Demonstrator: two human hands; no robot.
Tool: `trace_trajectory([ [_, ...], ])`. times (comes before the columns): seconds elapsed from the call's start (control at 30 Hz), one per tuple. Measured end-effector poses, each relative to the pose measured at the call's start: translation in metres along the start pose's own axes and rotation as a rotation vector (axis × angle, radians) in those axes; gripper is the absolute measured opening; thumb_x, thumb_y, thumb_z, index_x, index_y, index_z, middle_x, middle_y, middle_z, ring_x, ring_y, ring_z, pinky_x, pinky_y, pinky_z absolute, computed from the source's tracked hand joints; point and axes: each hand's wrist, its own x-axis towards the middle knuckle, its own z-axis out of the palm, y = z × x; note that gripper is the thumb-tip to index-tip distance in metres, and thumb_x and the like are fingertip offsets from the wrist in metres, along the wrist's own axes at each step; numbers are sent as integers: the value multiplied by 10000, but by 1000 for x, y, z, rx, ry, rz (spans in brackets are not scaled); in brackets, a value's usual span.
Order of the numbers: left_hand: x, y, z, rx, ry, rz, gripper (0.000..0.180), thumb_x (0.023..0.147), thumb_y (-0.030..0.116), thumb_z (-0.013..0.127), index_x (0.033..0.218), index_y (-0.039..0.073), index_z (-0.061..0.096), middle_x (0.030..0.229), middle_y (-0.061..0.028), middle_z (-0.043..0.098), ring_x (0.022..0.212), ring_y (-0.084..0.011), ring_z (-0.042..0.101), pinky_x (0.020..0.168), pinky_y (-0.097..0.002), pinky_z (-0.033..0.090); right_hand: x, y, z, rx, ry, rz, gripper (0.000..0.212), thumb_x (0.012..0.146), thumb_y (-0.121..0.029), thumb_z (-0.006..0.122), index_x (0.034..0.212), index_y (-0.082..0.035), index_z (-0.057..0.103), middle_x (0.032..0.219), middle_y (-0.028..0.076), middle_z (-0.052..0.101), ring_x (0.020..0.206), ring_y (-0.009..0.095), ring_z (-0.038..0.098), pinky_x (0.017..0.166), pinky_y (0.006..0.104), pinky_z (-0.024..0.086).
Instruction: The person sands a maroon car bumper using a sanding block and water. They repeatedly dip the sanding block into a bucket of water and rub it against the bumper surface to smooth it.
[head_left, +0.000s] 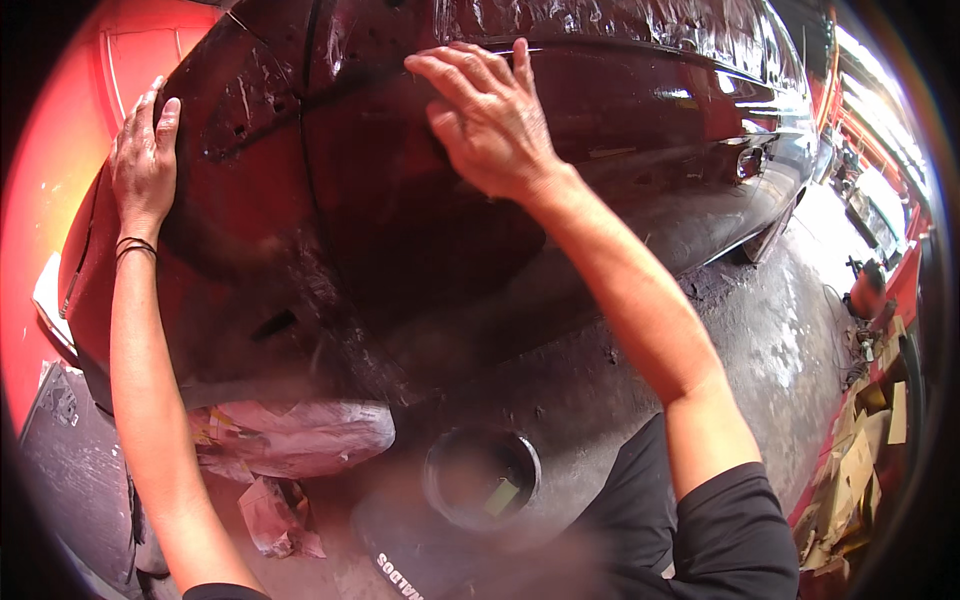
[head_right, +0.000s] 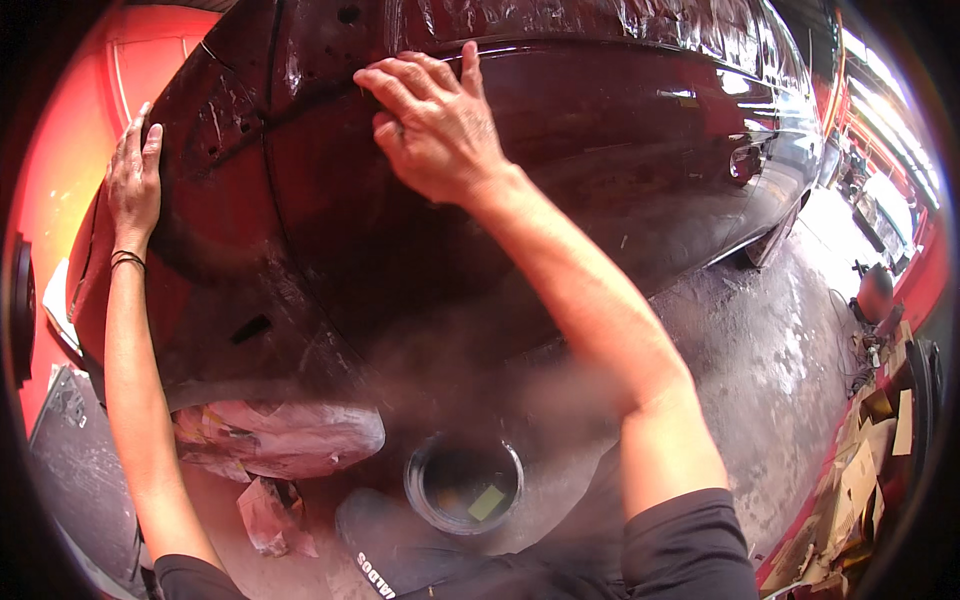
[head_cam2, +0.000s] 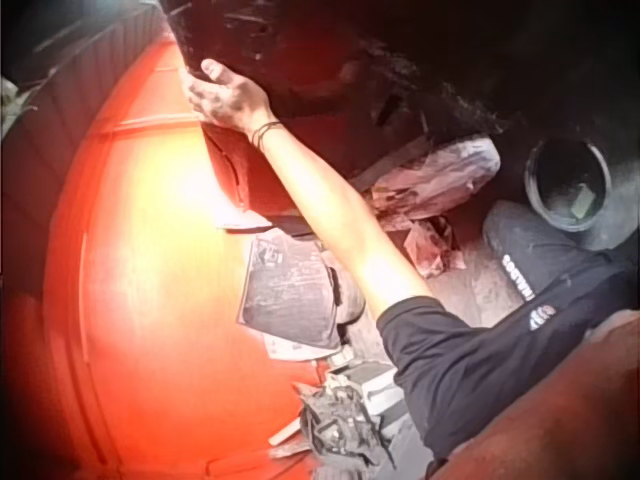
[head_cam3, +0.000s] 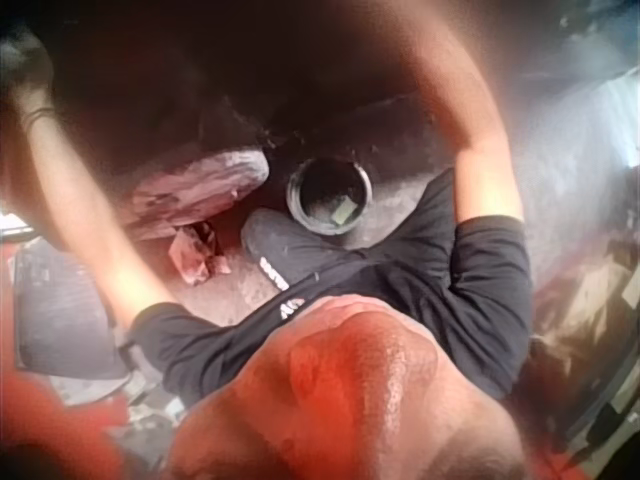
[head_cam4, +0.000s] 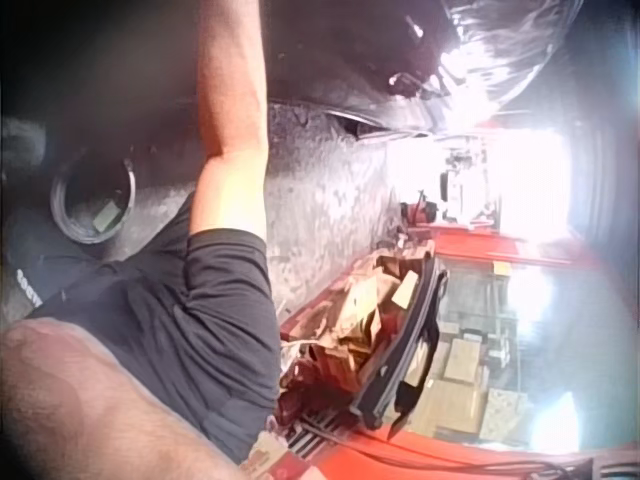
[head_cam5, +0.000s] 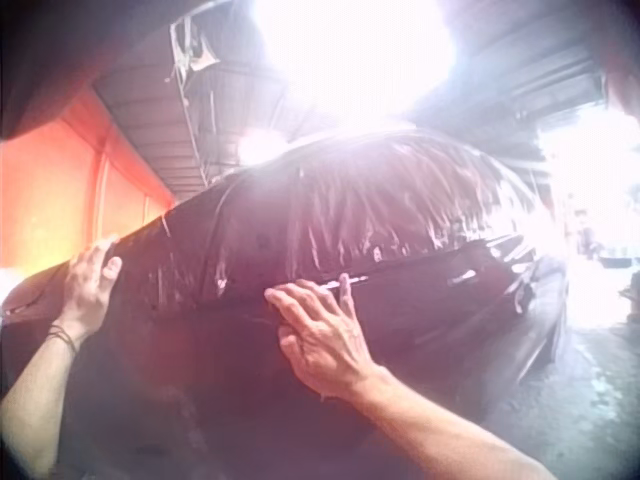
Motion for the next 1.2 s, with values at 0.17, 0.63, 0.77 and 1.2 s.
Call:
trace_trajectory([
  [0.17,-2,-2,1,48,31,-7,608,1106,544,447,1541,134,554,1542,-143,587,1450,-328,525,1226,-457,368,-26,111,-69,-291,-95,-19,599,920,-162,660,1505,-262,572,1488,-23,620,1416,209,539,1189,571,330],
  [0.63,-4,-3,3,41,34,18,588,1104,526,458,1538,140,553,1532,-116,603,1440,-314,535,1213,-436,387,2,19,-31,-189,-134,-78,558,937,-194,648,1490,-247,594,1487,4,627,1421,233,539,1259,586,266],
  [0.77,-2,17,-2,53,136,29,494,1087,453,488,1393,89,618,1397,-163,652,1335,-348,584,1159,-452,418,-28,128,-92,-397,-183,74,541,989,-202,569,1529,-229,570,1527,23,614,1438,237,531,1221,512,322],
  [1.2,-15,32,-17,-16,53,13,513,1085,442,496,1415,67,613,1384,-173,668,1340,-336,593,1162,-474,409,31,-42,-6,-17,-188,-192,498,944,-156,614,1437,-225,636,1460,26,657,1381,246,588,1220,543,336],
])
